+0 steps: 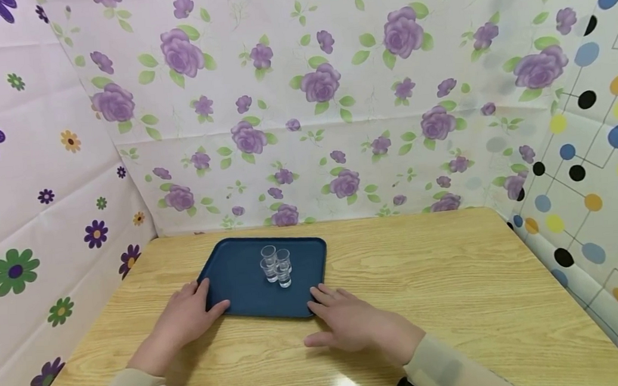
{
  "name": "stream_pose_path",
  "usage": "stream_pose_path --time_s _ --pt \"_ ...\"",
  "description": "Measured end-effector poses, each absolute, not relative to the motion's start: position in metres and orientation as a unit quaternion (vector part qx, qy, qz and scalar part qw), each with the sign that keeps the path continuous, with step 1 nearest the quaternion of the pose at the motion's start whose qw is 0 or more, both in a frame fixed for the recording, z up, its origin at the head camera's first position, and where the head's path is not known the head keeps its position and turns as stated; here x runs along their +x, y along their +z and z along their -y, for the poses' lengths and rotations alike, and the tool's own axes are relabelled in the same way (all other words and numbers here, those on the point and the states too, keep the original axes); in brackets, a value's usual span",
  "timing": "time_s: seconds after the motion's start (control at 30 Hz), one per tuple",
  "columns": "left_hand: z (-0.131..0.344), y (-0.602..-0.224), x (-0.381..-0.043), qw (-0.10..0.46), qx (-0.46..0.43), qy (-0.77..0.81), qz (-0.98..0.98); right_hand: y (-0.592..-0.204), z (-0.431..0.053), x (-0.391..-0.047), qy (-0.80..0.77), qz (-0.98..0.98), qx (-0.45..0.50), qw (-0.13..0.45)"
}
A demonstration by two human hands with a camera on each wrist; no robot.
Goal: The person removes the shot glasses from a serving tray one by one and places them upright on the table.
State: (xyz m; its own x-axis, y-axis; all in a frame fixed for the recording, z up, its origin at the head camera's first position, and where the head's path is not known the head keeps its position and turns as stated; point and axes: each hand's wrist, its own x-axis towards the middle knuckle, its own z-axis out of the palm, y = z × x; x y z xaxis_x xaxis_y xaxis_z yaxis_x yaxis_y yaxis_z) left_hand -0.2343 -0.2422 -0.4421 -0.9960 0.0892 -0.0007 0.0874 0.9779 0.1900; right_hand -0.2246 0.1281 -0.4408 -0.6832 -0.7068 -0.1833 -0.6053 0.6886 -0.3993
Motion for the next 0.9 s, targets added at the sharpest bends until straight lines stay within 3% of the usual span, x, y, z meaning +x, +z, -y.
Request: stream_pose_path --time_s 0.9 --pt "0.209 -0.448 -0.235 -0.014 0.045 0.093 -0.994 -0.438 -0.167 -0.230 -0.182 -0.906 -0.345 0.166"
